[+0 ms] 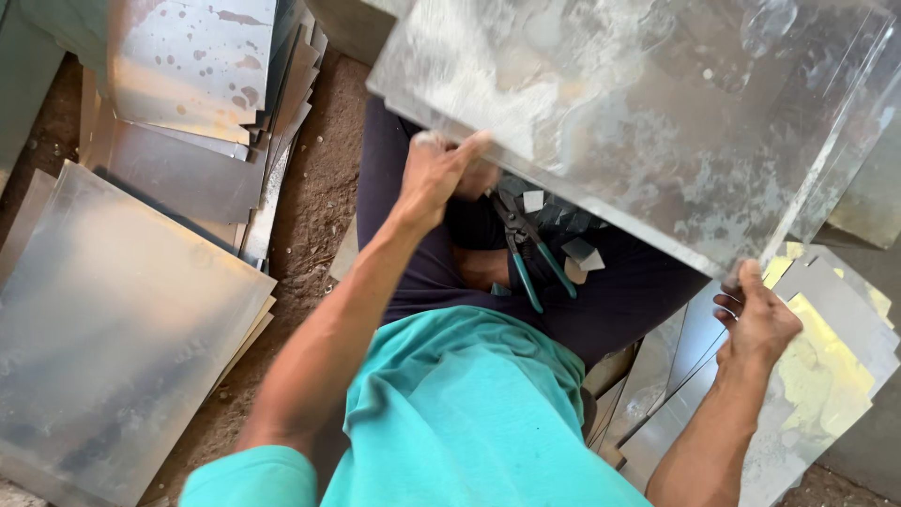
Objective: The person sits on the ground and uses tin snips to cut a large rectangular metal sheet. They repeatedly reposition the sheet and cut along its edges to trim it into a smaller size.
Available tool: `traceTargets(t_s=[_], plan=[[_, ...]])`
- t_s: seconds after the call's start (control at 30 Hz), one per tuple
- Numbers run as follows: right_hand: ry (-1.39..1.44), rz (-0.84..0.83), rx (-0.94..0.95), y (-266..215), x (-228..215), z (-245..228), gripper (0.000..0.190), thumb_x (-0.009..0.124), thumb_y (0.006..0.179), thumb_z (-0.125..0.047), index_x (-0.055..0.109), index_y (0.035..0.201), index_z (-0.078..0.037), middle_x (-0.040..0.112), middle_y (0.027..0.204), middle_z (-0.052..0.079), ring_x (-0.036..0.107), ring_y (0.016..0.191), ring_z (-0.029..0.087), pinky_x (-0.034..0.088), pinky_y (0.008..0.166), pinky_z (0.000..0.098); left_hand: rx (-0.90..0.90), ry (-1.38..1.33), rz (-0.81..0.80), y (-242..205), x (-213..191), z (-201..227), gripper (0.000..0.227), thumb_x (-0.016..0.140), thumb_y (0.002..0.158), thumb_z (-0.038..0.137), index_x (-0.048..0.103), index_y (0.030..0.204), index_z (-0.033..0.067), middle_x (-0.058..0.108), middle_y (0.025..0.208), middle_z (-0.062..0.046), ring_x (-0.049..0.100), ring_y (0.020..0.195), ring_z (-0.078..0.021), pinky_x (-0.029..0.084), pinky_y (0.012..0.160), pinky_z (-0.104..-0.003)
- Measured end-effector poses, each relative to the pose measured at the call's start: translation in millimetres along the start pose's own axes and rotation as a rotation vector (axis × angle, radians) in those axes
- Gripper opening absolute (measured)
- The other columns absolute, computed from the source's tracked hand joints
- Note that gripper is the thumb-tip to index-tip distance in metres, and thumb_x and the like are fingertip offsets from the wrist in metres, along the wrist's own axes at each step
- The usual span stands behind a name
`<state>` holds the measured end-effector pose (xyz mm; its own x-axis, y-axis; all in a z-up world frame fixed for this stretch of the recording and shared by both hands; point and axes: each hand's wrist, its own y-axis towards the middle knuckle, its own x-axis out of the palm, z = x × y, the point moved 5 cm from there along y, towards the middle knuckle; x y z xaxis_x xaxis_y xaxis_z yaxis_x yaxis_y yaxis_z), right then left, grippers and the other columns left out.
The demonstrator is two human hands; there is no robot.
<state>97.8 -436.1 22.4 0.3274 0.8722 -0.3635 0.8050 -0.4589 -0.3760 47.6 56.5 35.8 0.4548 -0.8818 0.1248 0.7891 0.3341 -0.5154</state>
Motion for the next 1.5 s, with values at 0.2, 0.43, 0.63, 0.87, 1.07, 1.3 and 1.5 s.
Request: traceTargets(t_s=[0.2, 0.43, 0.63, 0.87, 1.07, 1.3, 1.5], plan=[[-0.37, 0.268, -1.046, -45.1, -4.8, -41.0, 0.022, 0.071, 0.109, -0.015, 0.073, 0.107, 0.006, 0.069, 0.102, 0.013, 0.063, 0.084, 0.022, 0.052, 0.073, 0.0325, 0.825, 0.983, 0.178, -38.1, 15.2, 42.1, 0.027, 0.072, 0.101, 0.034, 0.075, 0.092, 0.0093, 0.073, 0.083, -0.007, 0.066, 0.07, -0.0186, 0.052, 0.069, -0.035], [-0.473, 0.072, -1.311, -52.4, 107.8, -59.5, 0.02, 0.06, 0.108, -0.016, 0.074, 0.11, -0.002, 0.073, 0.099, 0.009, 0.063, 0.089, 0.023, 0.05, 0.092, 0.0392, 1.43, 1.008, 0.206, 21.5, 59.5, 23.6, 0.038, 0.059, 0.105, 0.043, 0.071, 0.098, 0.0083, 0.072, 0.112, -0.009, 0.066, 0.109, -0.0221, 0.049, 0.097, -0.04], [-0.502, 0.152, -1.345, -32.7, 138.7, -89.1, 0.02, 0.063, 0.108, -0.018, 0.073, 0.098, -0.005, 0.068, 0.085, 0.008, 0.061, 0.083, 0.026, 0.048, 0.085, 0.0415, 1.352, 1.067, 0.164, 66.3, 75.8, 29.2, 0.037, 0.057, 0.108, 0.039, 0.071, 0.095, 0.0073, 0.072, 0.1, -0.009, 0.067, 0.094, -0.0219, 0.052, 0.087, -0.039], [-0.517, 0.159, -1.238, 23.1, 158.7, -116.7, 0.014, 0.059, 0.099, -0.01, 0.07, 0.091, -0.007, 0.065, 0.078, 0.004, 0.061, 0.072, 0.02, 0.048, 0.068, 0.0389, 1.353, 1.03, 0.264, 125.6, 104.3, 56.6, 0.028, 0.061, 0.104, 0.036, 0.068, 0.097, 0.0108, 0.067, 0.082, -0.004, 0.062, 0.073, -0.018, 0.051, 0.072, -0.038], [-0.541, 0.164, -1.239, 34.2, 164.1, -113.4, 0.007, 0.063, 0.094, -0.006, 0.069, 0.091, -0.006, 0.064, 0.079, 0.006, 0.061, 0.07, 0.02, 0.049, 0.065, 0.0375, 1.228, 1.019, 0.205, 142.3, 111.8, 50.3, 0.02, 0.069, 0.098, 0.028, 0.069, 0.1, 0.0083, 0.061, 0.074, -0.005, 0.053, 0.061, -0.0159, 0.047, 0.053, -0.034], [-0.428, 0.052, -1.093, 31.4, 168.6, -118.2, 0.011, 0.057, 0.095, -0.007, 0.067, 0.093, -0.004, 0.065, 0.087, 0.005, 0.064, 0.066, 0.016, 0.051, 0.061, 0.0342, 1.432, 0.719, 0.263, 75.0, 71.7, 51.9, 0.006, 0.069, 0.1, 0.014, 0.066, 0.103, 0.0112, 0.067, 0.099, -0.003, 0.065, 0.092, -0.0171, 0.056, 0.088, -0.039], [-0.252, -0.125, -1.255, -67.5, 224.3, -129.4, 0.01, 0.065, 0.102, 0.0, 0.072, 0.109, 0.002, 0.062, 0.097, 0.01, 0.06, 0.082, 0.019, 0.049, 0.072, 0.0328, 0.875, 0.495, 0.377, -50.9, -66.9, -54.2, 0.013, 0.072, 0.097, 0.008, 0.072, 0.109, 0.0052, 0.073, 0.108, -0.012, 0.072, 0.097, -0.0265, 0.06, 0.085, -0.035]])
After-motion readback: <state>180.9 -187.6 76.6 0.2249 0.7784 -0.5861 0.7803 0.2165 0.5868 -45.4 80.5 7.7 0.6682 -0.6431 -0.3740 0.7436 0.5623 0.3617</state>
